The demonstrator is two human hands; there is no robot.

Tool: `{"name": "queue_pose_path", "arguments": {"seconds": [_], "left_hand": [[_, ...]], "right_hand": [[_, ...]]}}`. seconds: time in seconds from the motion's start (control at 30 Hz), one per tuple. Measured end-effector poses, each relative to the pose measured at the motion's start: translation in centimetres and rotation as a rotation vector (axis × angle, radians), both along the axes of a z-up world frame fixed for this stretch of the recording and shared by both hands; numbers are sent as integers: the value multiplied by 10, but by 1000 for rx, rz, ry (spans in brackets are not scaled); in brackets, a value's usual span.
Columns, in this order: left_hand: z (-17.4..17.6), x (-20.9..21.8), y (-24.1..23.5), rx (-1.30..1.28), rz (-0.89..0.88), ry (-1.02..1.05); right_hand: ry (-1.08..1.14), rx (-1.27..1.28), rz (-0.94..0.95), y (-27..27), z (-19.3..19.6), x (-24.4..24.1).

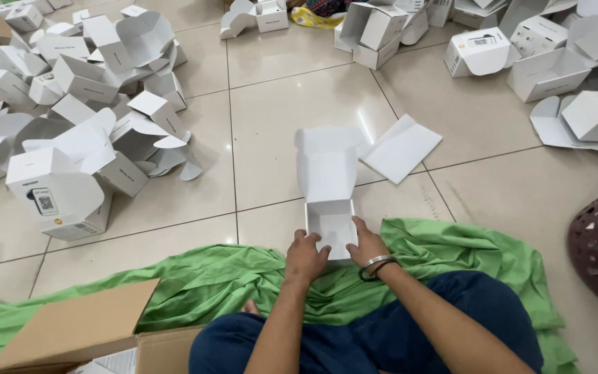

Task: The person sorts and inserts cards into small cardboard boxes.

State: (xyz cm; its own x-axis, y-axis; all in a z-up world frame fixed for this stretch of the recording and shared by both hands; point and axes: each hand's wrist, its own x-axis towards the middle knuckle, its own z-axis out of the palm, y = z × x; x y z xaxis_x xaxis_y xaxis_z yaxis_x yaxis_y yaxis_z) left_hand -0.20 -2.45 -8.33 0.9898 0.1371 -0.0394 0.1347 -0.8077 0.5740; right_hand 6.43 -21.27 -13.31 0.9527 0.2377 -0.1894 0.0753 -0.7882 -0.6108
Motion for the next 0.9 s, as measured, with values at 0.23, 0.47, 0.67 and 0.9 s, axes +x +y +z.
{"name": "queue_pose_path", "arguments": {"seconds": [0.23,0.47,0.67,0.9], "left_hand": [[33,-10,26,62,111,208],[5,14,8,237,-48,-325],[4,9,-11,271,-25,-10],[7,5,-15,276,130,98]], "right_hand": [[-485,34,-155,8,46,1],[195,184,-289,-7,13,30],[-528,-7,-135,0,29,20],[-429,-317,430,26,37,-14]]}}
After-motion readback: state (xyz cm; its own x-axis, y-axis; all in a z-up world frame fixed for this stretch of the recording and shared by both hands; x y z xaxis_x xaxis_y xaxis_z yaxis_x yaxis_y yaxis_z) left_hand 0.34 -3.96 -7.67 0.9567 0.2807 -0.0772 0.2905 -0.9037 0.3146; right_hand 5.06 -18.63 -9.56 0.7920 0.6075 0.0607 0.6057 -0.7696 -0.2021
